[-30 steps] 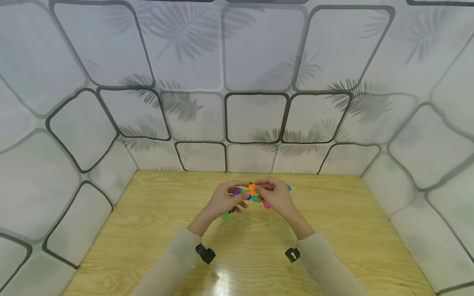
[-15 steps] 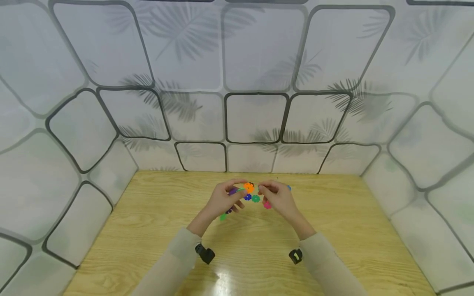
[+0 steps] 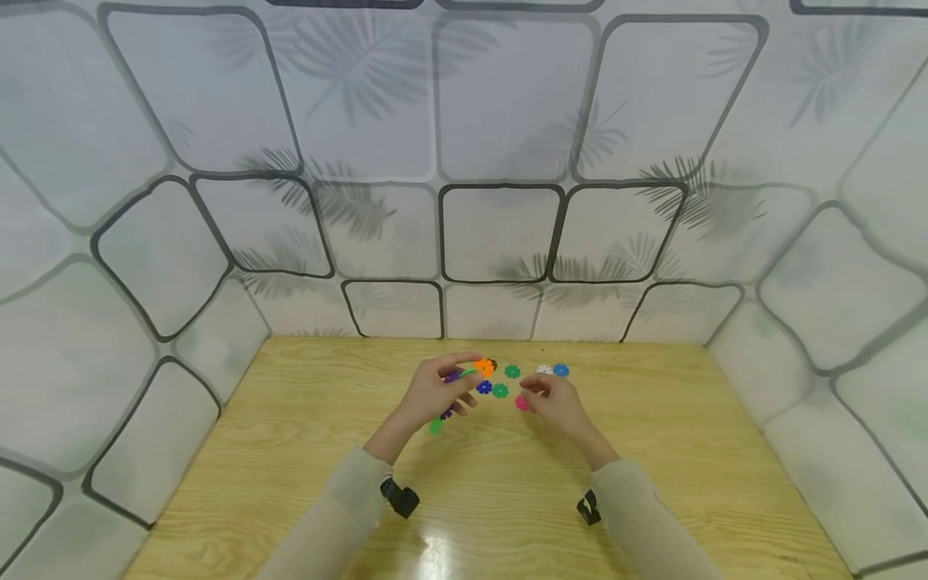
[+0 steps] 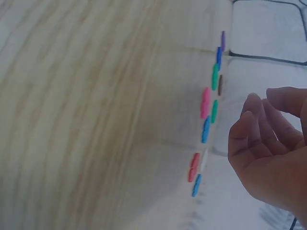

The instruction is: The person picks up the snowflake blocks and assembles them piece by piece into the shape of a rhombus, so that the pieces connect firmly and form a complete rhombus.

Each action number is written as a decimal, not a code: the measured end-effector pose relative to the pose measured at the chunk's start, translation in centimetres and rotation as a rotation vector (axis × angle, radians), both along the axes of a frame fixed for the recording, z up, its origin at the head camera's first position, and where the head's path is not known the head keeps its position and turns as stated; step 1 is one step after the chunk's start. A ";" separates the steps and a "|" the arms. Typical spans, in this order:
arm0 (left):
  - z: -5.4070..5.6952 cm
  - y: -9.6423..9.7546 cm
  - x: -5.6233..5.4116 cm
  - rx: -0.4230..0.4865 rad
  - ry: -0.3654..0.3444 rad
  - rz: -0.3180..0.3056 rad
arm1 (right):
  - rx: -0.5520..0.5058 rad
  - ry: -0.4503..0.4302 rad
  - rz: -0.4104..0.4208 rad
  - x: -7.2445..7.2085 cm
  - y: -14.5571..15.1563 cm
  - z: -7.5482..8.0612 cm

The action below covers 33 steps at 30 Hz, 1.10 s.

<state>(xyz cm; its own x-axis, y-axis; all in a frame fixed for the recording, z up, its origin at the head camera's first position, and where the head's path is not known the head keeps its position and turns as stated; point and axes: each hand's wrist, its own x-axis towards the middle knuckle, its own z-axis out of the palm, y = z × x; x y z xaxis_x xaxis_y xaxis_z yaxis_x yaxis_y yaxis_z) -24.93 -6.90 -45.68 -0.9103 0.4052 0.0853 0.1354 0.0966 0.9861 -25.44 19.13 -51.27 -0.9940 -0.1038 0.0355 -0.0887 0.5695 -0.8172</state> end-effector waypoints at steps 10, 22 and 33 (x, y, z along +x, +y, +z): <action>-0.1 0.0 0.1 -0.055 0.028 0.021 | 0.058 -0.003 0.040 -0.4 1.1 -2.8; 0.1 -0.1 0.2 -0.043 0.031 0.002 | 0.164 -0.021 0.081 -0.8 1.2 -3.8; 0.0 0.0 0.2 -0.040 0.020 -0.013 | 0.239 0.037 0.095 -1.4 1.1 -4.6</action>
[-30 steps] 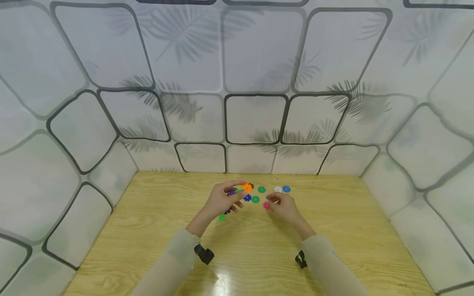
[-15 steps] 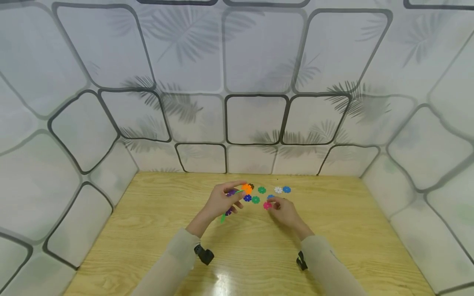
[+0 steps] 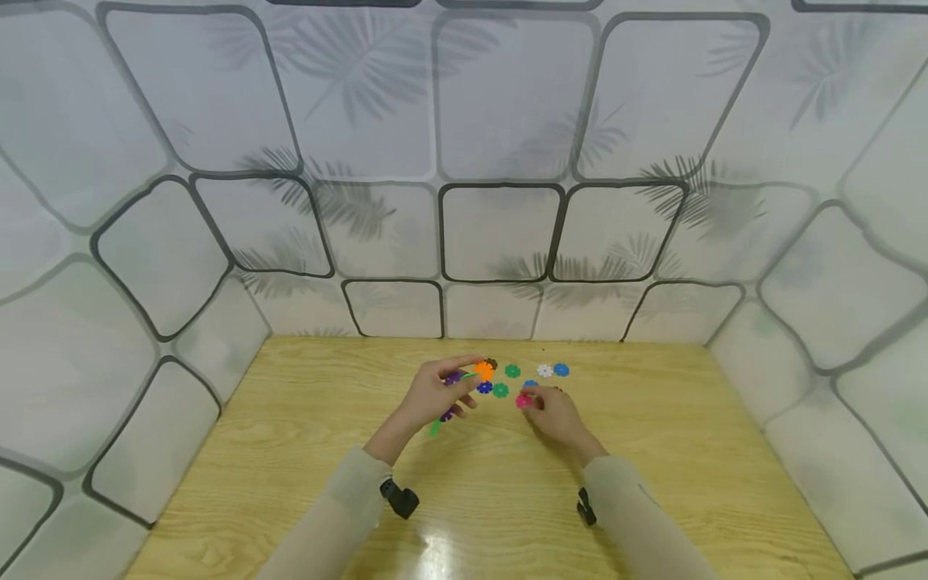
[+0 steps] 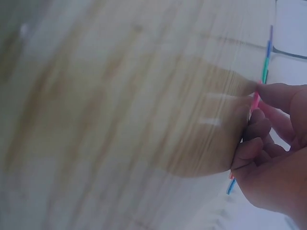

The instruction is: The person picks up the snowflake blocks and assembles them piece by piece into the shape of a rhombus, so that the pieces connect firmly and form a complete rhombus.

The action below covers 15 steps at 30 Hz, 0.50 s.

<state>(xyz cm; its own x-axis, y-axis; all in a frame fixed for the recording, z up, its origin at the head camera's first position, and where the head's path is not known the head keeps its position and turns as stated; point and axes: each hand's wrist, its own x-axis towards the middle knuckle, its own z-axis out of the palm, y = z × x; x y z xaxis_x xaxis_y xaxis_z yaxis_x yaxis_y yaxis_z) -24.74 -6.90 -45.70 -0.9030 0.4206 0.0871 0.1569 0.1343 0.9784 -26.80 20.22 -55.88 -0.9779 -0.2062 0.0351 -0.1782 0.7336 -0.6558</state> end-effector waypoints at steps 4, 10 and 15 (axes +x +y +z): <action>-0.1 0.1 0.0 0.001 -0.028 0.018 | -0.017 -0.008 -0.010 0.0 -0.1 0.1; -0.2 0.3 0.0 -0.031 -0.026 0.038 | -0.049 -0.028 -0.039 0.2 -0.2 0.4; -0.2 0.2 0.0 -0.047 -0.001 0.039 | -0.095 -0.028 -0.062 0.7 -0.3 0.9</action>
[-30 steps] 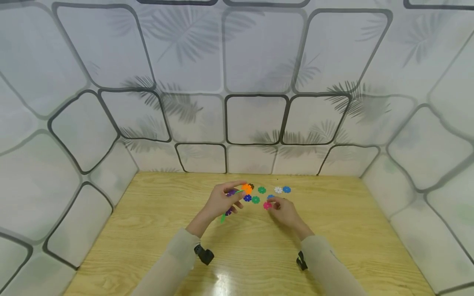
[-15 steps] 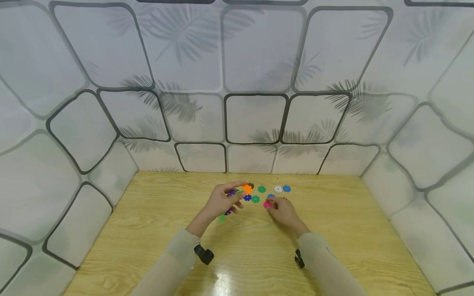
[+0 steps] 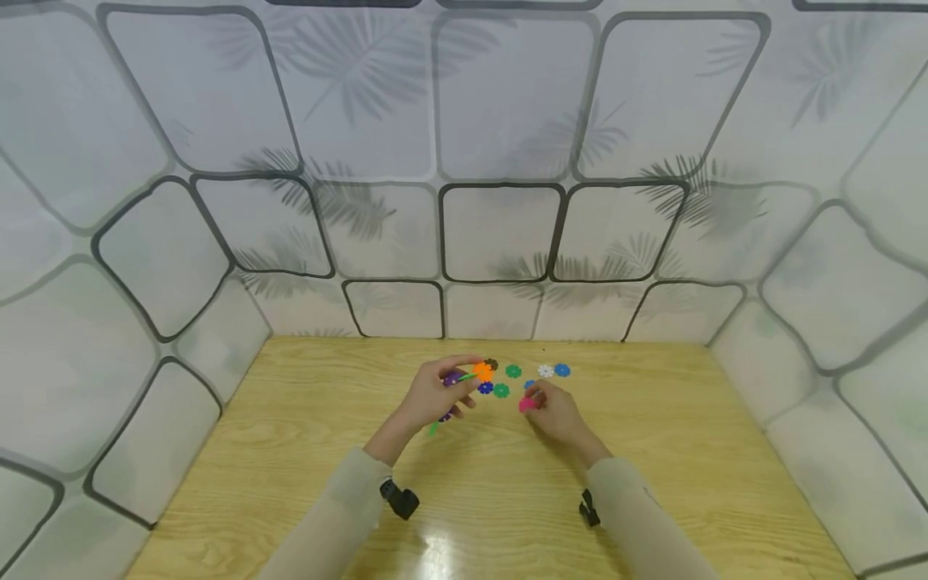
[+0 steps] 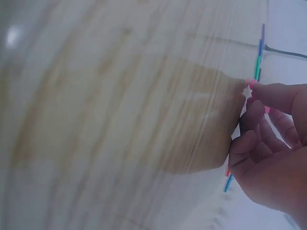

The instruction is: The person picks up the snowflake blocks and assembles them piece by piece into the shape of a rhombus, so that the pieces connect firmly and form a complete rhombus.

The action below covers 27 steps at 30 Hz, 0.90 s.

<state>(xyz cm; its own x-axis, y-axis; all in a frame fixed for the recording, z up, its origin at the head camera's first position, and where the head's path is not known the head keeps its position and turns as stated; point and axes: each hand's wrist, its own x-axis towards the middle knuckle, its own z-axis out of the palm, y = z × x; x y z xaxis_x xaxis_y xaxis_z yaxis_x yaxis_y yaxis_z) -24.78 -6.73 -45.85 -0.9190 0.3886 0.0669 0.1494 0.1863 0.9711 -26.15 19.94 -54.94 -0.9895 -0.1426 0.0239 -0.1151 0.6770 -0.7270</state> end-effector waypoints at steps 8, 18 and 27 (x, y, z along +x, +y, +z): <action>0.1 -0.3 0.1 0.021 -0.008 -0.017 | -0.085 0.033 -0.004 0.5 0.2 1.4; 0.0 -0.3 0.0 0.005 0.006 -0.036 | -0.155 0.082 0.016 0.7 -0.4 3.9; 0.0 -0.1 0.1 0.000 -0.017 -0.028 | -0.191 0.201 0.069 1.2 -1.2 5.9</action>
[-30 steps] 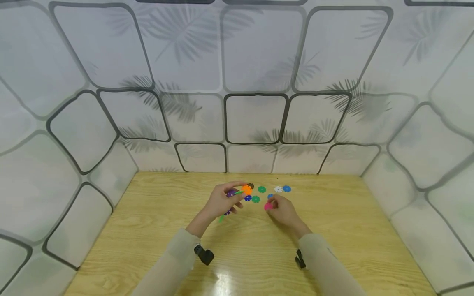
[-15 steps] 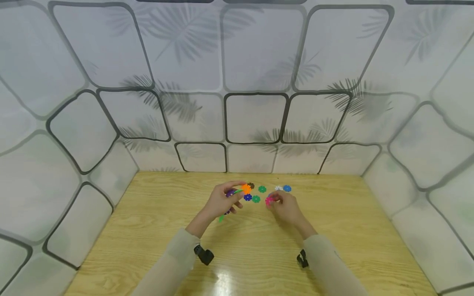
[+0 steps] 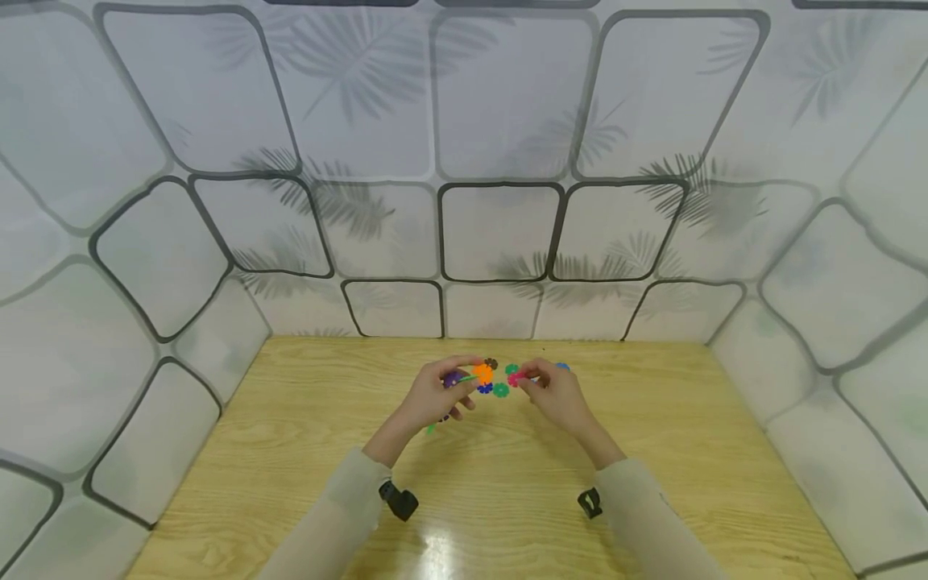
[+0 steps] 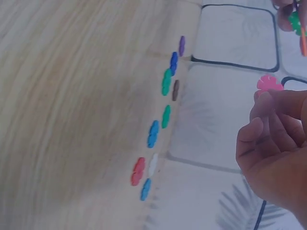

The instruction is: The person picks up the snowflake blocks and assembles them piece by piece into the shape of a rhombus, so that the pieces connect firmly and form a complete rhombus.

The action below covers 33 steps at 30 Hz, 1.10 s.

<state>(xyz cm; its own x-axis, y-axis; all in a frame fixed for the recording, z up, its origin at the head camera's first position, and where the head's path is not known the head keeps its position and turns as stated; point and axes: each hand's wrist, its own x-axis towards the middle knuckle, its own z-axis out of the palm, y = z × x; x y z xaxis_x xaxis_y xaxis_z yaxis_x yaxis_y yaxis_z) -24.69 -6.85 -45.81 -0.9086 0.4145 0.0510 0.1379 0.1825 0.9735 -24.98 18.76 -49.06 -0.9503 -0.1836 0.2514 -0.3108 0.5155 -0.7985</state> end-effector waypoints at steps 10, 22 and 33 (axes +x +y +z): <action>0.0 -0.1 0.0 0.005 0.012 -0.023 | -0.042 0.075 0.061 0.3 -1.2 2.1; 0.0 -0.2 0.0 0.008 -0.004 -0.027 | -0.027 0.058 0.065 0.9 -1.9 3.4; 0.1 -0.1 0.0 0.017 -0.007 -0.049 | -0.024 0.063 0.066 1.0 -2.0 3.7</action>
<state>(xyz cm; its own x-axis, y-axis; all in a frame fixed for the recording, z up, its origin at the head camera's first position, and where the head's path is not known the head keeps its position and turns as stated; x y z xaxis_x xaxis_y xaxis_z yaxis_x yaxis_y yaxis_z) -24.73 -6.93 -45.71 -0.8876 0.4576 0.0524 0.1397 0.1591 0.9773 -24.01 16.78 -45.33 -0.9185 -0.2384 0.3154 -0.3935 0.4733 -0.7882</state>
